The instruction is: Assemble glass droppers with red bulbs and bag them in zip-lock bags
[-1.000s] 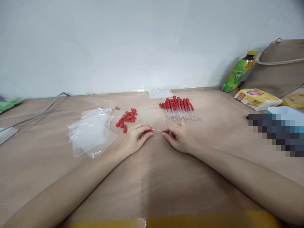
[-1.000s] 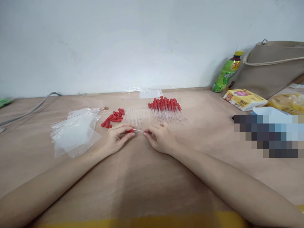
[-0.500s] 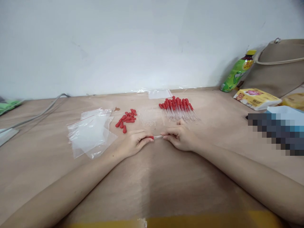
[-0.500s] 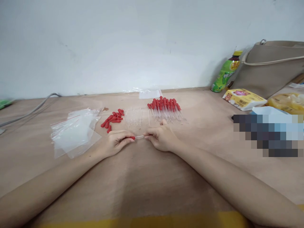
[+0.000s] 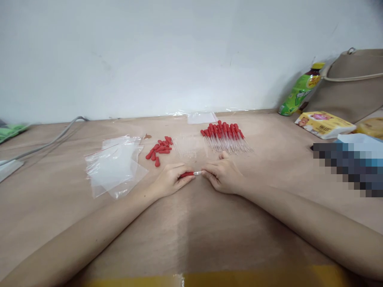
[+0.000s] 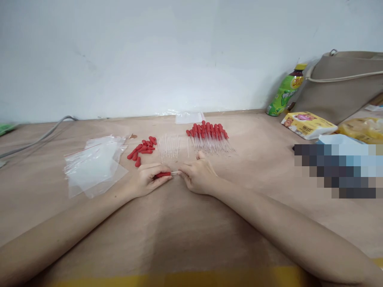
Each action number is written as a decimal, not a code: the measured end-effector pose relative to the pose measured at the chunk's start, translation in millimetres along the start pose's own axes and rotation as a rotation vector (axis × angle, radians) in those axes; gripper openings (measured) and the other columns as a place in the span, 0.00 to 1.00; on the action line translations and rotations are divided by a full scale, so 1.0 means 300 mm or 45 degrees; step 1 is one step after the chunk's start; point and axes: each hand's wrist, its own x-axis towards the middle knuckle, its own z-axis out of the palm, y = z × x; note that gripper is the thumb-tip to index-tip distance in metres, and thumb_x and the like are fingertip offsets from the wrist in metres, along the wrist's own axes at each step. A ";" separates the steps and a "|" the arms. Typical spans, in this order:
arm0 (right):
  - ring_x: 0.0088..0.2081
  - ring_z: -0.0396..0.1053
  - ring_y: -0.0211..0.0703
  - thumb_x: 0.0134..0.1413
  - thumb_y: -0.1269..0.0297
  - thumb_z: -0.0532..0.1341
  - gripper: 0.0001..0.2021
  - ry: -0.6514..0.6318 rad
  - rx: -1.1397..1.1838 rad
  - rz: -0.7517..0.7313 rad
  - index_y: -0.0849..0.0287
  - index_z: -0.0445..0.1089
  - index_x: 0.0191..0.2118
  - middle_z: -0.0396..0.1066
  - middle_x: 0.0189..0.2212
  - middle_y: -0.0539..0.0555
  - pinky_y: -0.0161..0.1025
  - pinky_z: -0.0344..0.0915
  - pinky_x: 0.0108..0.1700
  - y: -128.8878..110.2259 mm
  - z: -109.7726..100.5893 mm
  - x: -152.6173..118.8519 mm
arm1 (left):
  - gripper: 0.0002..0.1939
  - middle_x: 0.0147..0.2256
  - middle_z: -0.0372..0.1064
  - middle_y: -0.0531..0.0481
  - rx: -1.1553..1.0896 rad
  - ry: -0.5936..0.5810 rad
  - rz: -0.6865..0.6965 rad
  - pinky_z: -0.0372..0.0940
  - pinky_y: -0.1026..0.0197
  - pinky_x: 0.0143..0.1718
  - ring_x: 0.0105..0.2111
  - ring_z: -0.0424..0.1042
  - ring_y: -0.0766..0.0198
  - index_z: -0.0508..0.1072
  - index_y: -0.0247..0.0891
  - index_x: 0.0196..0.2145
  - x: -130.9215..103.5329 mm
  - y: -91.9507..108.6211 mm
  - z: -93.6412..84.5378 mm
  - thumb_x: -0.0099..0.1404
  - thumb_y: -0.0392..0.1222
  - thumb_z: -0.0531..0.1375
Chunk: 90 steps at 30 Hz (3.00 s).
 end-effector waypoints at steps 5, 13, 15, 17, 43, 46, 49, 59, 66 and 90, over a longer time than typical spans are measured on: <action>0.22 0.55 0.34 0.58 0.66 0.48 0.15 -0.024 0.095 0.064 0.61 0.68 0.26 0.70 0.23 0.50 0.39 0.42 0.34 -0.011 0.010 0.010 | 0.07 0.26 0.69 0.49 0.025 0.006 -0.007 0.62 0.65 0.27 0.26 0.67 0.66 0.71 0.35 0.32 0.003 0.008 -0.002 0.63 0.39 0.54; 0.22 0.59 0.36 0.58 0.65 0.48 0.14 -0.162 0.036 0.139 0.60 0.66 0.25 0.69 0.22 0.52 0.39 0.48 0.36 -0.031 -0.022 0.028 | 0.05 0.30 0.71 0.51 -0.136 0.036 -0.160 0.64 0.64 0.32 0.30 0.70 0.66 0.72 0.37 0.35 0.009 -0.017 -0.003 0.61 0.37 0.57; 0.23 0.61 0.38 0.55 0.66 0.51 0.12 -0.193 0.031 0.164 0.60 0.67 0.25 0.70 0.22 0.53 0.39 0.50 0.35 -0.044 -0.050 0.035 | 0.08 0.31 0.71 0.50 -0.193 0.101 -0.227 0.64 0.64 0.31 0.29 0.69 0.66 0.70 0.36 0.38 0.010 -0.025 0.000 0.59 0.37 0.58; 0.24 0.62 0.38 0.52 0.68 0.53 0.10 -0.234 0.084 0.228 0.59 0.68 0.24 0.70 0.22 0.53 0.37 0.51 0.31 -0.042 -0.080 0.039 | 0.16 0.30 0.68 0.51 -0.280 0.143 -0.303 0.64 0.65 0.27 0.26 0.67 0.68 0.65 0.36 0.45 0.009 -0.031 0.004 0.59 0.38 0.58; 0.33 0.67 0.48 0.44 0.55 0.57 0.13 0.179 -0.084 1.328 0.58 0.72 0.29 0.72 0.28 0.57 0.40 0.58 0.32 0.316 -0.085 0.073 | 0.17 0.29 0.62 0.54 -0.381 0.004 -0.377 0.59 0.67 0.23 0.22 0.60 0.72 0.62 0.36 0.46 0.010 -0.041 0.013 0.59 0.40 0.58; 0.33 0.67 0.46 0.46 0.58 0.55 0.11 0.211 -0.128 1.180 0.58 0.71 0.30 0.72 0.28 0.54 0.41 0.57 0.35 0.277 -0.087 0.083 | 0.13 0.28 0.63 0.54 -0.323 -0.002 -0.378 0.60 0.68 0.23 0.23 0.61 0.71 0.67 0.36 0.42 0.010 -0.042 0.014 0.59 0.41 0.58; 0.33 0.66 0.46 0.48 0.61 0.54 0.10 0.115 -0.181 0.970 0.58 0.71 0.28 0.72 0.27 0.53 0.42 0.55 0.38 0.204 -0.071 0.116 | 0.09 0.27 0.65 0.53 -0.253 0.003 -0.339 0.61 0.68 0.25 0.24 0.63 0.70 0.70 0.36 0.38 0.012 -0.039 0.017 0.59 0.40 0.58; 0.41 0.64 0.53 0.49 0.63 0.55 0.12 -0.275 -0.370 0.929 0.64 0.72 0.34 0.71 0.36 0.64 0.48 0.49 0.43 0.096 0.047 0.265 | 0.16 0.35 0.66 0.37 0.981 0.128 -0.445 0.61 0.51 0.38 0.39 0.65 0.49 0.68 0.31 0.34 0.025 -0.046 -0.081 0.62 0.49 0.53; 0.41 0.65 0.55 0.51 0.68 0.52 0.13 -0.293 -0.349 0.905 0.67 0.71 0.36 0.71 0.36 0.66 0.44 0.52 0.39 0.068 0.043 0.251 | 0.14 0.35 0.68 0.36 1.144 -0.239 -0.866 0.61 0.54 0.33 0.35 0.69 0.50 0.64 0.29 0.42 0.015 -0.072 -0.108 0.65 0.41 0.46; 0.33 0.66 0.38 0.58 0.68 0.51 0.10 0.261 0.017 0.010 0.59 0.69 0.38 0.73 0.33 0.53 0.41 0.48 0.39 0.022 0.004 -0.032 | 0.06 0.33 0.69 0.50 0.031 0.197 -0.205 0.62 0.61 0.37 0.35 0.67 0.64 0.69 0.36 0.37 0.014 0.007 -0.008 0.65 0.38 0.53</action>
